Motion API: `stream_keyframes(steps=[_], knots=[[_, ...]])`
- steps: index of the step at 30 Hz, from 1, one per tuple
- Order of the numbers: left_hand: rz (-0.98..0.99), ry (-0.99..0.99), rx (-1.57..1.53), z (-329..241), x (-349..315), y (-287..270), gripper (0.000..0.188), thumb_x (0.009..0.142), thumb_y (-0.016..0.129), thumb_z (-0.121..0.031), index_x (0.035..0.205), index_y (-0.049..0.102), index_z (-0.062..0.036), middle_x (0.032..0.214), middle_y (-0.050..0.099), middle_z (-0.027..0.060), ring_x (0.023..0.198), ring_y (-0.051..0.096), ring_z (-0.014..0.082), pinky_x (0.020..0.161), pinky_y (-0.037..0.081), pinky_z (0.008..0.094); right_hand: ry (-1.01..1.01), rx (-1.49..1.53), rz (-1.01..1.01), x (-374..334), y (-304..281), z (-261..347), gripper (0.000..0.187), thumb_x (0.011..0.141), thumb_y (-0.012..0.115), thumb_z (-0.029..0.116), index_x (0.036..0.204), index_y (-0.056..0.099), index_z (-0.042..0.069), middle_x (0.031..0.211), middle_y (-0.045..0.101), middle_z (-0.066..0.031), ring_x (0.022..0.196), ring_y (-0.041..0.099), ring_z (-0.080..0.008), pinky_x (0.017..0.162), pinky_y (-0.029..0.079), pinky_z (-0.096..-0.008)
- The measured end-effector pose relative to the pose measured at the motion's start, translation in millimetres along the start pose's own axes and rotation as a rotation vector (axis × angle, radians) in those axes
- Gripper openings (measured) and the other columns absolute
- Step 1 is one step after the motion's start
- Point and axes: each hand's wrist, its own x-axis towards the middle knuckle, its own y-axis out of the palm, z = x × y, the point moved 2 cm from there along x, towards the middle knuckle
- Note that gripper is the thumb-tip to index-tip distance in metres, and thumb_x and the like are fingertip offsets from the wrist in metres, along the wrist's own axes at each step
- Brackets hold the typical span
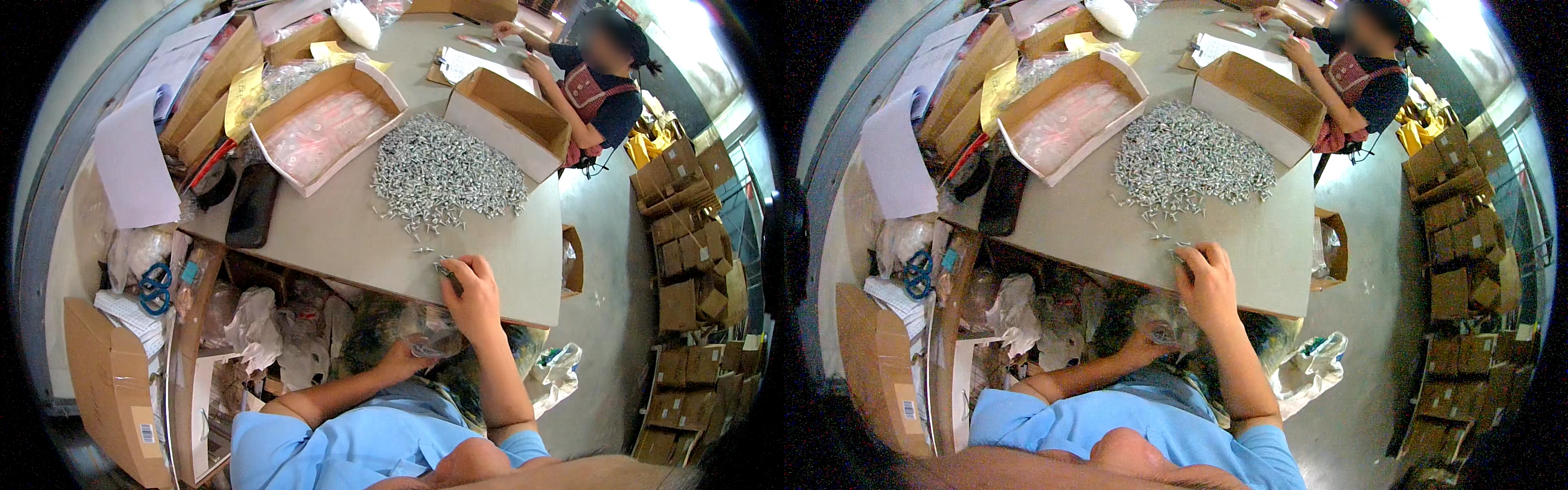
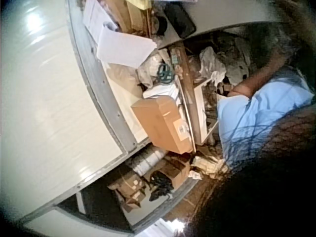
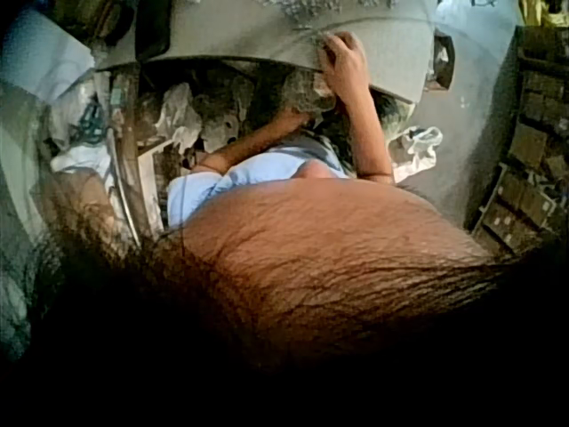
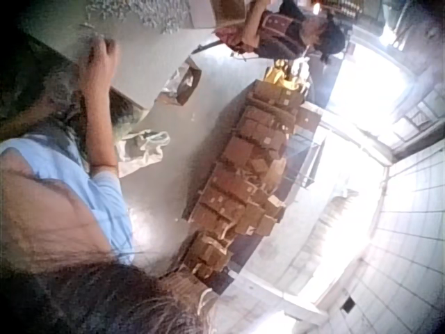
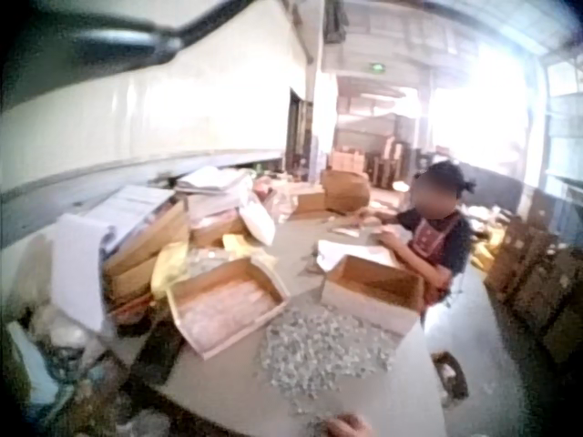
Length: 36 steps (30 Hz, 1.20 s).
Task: The person sorts small screws from a pile on a table, placing them into a plastic bag by hand while sitting at a cluttered workspace.
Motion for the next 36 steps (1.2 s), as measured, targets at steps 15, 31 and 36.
stream_keyframes(steps=[15,31,36], knots=[[0.068,0.054,-0.017,23.0,6.0,-1.2,0.021,0.078,0.071,-0.01,0.094,0.06,-0.0022,0.079,0.064,0.0037,0.071,0.058,0.01,0.061,0.047,0.0257,0.079,0.036,-0.112,-19.0,1.5,-9.3,0.024,0.071,0.069,0.007,0.094,0.063,0.006,0.098,0.059,-0.0138,0.088,0.058,-0.0319,0.074,0.049,-0.0388],[0.057,0.08,-0.064,17.3,3.8,-0.8,0.022,0.08,0.071,-0.014,0.095,0.06,-0.0027,0.079,0.064,0.003,0.069,0.056,0.01,0.06,0.046,0.0253,0.019,-0.054,-0.097,-20.7,0.2,-6.8,0.016,0.071,0.069,0.008,0.087,0.064,0.004,0.089,0.061,-0.014,0.081,0.06,-0.031,0.069,0.05,-0.0376],[0.076,0.012,0.006,32.2,6.7,-4.4,0.024,0.08,0.071,-0.015,0.097,0.06,-0.0015,0.085,0.065,0.0048,0.075,0.059,0.0112,0.066,0.049,0.0274,0.071,0.13,0.244,-26.9,-16.0,6.0,0.017,0.072,0.07,0.006,0.087,0.065,0.003,0.088,0.061,-0.0129,0.076,0.061,-0.027,0.066,0.05,-0.0347]])
